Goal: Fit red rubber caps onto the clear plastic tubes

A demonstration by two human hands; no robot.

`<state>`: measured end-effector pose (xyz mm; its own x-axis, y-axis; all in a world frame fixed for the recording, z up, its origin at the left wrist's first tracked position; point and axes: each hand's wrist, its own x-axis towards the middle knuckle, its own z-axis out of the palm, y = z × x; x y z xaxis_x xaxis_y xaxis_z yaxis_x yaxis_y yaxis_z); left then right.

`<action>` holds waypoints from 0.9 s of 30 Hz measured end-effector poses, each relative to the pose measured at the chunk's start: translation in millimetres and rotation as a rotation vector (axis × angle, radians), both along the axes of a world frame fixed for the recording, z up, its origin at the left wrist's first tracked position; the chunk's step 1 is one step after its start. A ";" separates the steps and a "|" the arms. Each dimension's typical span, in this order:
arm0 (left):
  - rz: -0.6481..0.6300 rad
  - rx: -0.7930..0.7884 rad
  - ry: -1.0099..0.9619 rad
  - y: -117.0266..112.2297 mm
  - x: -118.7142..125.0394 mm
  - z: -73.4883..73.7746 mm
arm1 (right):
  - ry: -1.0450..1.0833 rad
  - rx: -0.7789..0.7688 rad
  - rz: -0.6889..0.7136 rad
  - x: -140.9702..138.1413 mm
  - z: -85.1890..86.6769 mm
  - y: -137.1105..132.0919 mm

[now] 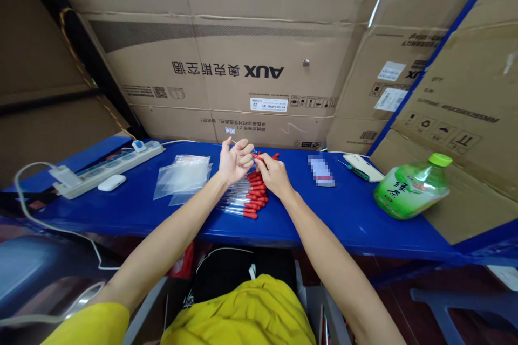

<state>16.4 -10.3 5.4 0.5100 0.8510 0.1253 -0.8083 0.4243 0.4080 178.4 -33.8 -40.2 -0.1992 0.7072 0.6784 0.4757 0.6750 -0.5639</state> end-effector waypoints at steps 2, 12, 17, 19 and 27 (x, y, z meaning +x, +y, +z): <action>-0.015 0.012 0.022 0.5 -1.4 -0.3 | -0.007 -0.007 0.000 1.3 -1.3 1.9; 0.021 0.050 0.053 4.3 -4.8 0.0 | -0.045 -0.033 0.031 5.9 -4.0 7.6; 0.042 0.048 0.058 5.2 -3.3 0.5 | -0.093 0.008 -0.046 9.1 -6.5 9.9; 0.051 0.055 0.075 5.8 -3.0 0.0 | -0.130 0.027 -0.100 9.9 -5.5 9.0; 0.294 0.108 0.317 19.5 -6.2 -5.6 | -0.247 0.005 -0.229 13.5 -1.0 6.4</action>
<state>10.2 9.1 -0.2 0.2763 0.9561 0.0982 -0.7162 0.1367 0.6844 191.8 -27.4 -41.2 -0.1942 0.7492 0.6333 0.7374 0.5372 -0.4095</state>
